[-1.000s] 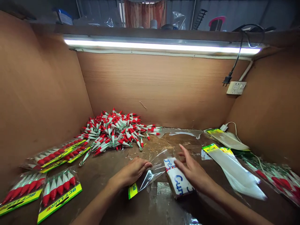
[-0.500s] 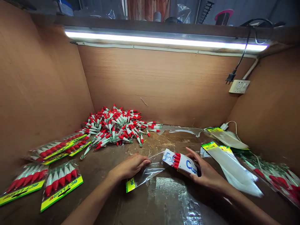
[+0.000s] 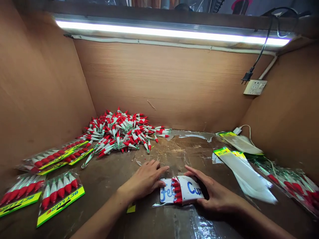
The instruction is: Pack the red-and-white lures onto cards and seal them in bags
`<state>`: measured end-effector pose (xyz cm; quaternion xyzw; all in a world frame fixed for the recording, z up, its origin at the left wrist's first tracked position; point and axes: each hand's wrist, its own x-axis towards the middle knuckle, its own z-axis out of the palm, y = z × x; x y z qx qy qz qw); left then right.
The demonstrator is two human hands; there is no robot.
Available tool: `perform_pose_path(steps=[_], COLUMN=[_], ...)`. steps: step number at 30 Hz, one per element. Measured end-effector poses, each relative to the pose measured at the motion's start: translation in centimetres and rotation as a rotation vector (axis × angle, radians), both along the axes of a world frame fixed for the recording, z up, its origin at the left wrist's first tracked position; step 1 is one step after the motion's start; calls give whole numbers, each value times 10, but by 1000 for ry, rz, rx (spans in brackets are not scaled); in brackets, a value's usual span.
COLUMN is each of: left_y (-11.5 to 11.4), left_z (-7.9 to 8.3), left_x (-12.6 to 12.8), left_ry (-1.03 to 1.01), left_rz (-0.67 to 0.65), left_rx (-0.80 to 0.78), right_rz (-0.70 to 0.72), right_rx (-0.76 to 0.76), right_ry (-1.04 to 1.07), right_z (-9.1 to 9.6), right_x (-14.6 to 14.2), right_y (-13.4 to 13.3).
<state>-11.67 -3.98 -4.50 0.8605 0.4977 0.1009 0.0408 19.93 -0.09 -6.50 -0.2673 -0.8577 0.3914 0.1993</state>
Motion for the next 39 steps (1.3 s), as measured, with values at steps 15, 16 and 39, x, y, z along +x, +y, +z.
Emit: perform_pose_path(steps=[15, 16, 39], left_y=[12, 13, 10], left_z=[-22, -22, -8], left_x=[34, 32, 17], left_ry=[-427, -461, -744], left_rz=[234, 232, -62], left_rx=[-341, -357, -562], right_rz=[22, 22, 98], right_rx=[18, 16, 57], right_ry=[-7, -7, -31], right_z=[-3, -4, 6], right_x=[-6, -5, -18], right_y=[-2, -2, 9])
